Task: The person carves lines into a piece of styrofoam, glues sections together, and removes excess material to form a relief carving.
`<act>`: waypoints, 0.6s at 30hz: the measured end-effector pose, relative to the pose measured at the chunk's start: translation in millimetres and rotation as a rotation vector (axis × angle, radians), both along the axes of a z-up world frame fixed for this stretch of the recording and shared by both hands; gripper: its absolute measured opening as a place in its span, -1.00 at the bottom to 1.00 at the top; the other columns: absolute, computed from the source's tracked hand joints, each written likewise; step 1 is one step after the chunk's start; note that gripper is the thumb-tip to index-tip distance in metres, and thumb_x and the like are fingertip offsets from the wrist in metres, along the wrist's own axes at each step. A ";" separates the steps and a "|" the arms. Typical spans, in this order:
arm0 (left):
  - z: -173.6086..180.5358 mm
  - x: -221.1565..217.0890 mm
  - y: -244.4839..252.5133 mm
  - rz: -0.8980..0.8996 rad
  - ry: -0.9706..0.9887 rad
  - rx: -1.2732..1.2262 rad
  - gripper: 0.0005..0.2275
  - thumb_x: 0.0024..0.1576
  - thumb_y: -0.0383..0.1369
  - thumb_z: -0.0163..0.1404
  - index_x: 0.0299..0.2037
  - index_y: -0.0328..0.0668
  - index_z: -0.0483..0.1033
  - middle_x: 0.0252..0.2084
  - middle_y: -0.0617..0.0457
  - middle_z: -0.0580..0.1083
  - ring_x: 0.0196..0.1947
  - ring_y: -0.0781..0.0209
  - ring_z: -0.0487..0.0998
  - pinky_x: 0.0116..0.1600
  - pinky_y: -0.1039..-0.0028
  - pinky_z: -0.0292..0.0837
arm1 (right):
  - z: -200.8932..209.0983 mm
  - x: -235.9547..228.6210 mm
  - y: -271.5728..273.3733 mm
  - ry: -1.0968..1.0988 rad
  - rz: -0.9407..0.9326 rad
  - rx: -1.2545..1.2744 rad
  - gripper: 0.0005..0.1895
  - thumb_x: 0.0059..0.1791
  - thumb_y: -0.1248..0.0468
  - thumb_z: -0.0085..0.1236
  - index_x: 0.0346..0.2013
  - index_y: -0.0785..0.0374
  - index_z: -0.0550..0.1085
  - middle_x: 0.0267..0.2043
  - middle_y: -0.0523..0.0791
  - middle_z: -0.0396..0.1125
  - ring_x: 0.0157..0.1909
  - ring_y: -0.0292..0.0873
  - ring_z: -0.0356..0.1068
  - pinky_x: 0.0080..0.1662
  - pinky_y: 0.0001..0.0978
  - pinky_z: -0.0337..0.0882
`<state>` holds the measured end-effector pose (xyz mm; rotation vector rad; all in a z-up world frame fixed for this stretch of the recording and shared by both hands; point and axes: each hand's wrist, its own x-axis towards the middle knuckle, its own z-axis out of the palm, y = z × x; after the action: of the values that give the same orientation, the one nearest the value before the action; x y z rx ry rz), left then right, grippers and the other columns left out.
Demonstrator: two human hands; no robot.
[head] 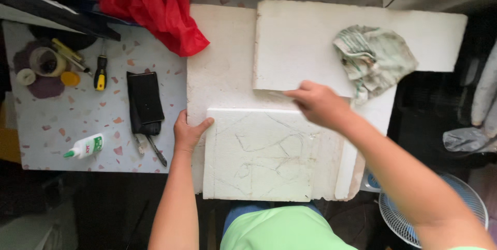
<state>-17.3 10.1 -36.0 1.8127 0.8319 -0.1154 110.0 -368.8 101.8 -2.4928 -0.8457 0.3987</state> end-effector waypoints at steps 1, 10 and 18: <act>3.3 0.6 -0.5 0.006 -0.002 0.002 -0.29 -0.38 -0.17 0.56 0.00 -0.22 0.53 -0.19 -0.15 0.56 -0.15 0.03 0.57 -0.03 0.22 0.47 | -14.4 -3.8 21.1 -0.002 0.006 0.002 -0.73 -0.02 0.35 0.17 -0.05 0.01 0.55 -0.34 -0.07 0.35 -0.26 0.09 0.51 -0.20 -0.14 0.54; 54.3 18.3 -2.6 -0.132 0.019 0.042 -0.14 -0.43 -0.13 0.55 0.15 -0.16 0.44 0.03 -0.28 0.53 0.14 -0.30 0.52 0.19 -0.02 0.44 | -90.0 -8.3 156.7 -0.321 0.161 0.213 -0.89 0.00 0.31 0.19 -0.18 0.07 0.48 -0.38 -0.16 0.27 -0.30 -0.11 0.43 -0.26 -0.32 0.48; 86.1 20.6 -3.0 -0.096 0.198 0.015 -0.16 -0.46 0.06 0.47 0.11 0.10 0.45 -0.01 -0.07 0.60 0.11 -0.05 0.59 0.18 0.19 0.54 | -95.0 -1.7 188.9 -0.300 0.280 0.196 -0.91 0.05 0.28 0.12 -0.14 0.07 0.48 -0.35 -0.12 0.28 -0.31 -0.06 0.44 -0.26 -0.29 0.48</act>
<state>3.3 7.1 50.0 1.8762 0.8856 -0.3564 108.3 -179.9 6.8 -2.2884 -1.2945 0.0257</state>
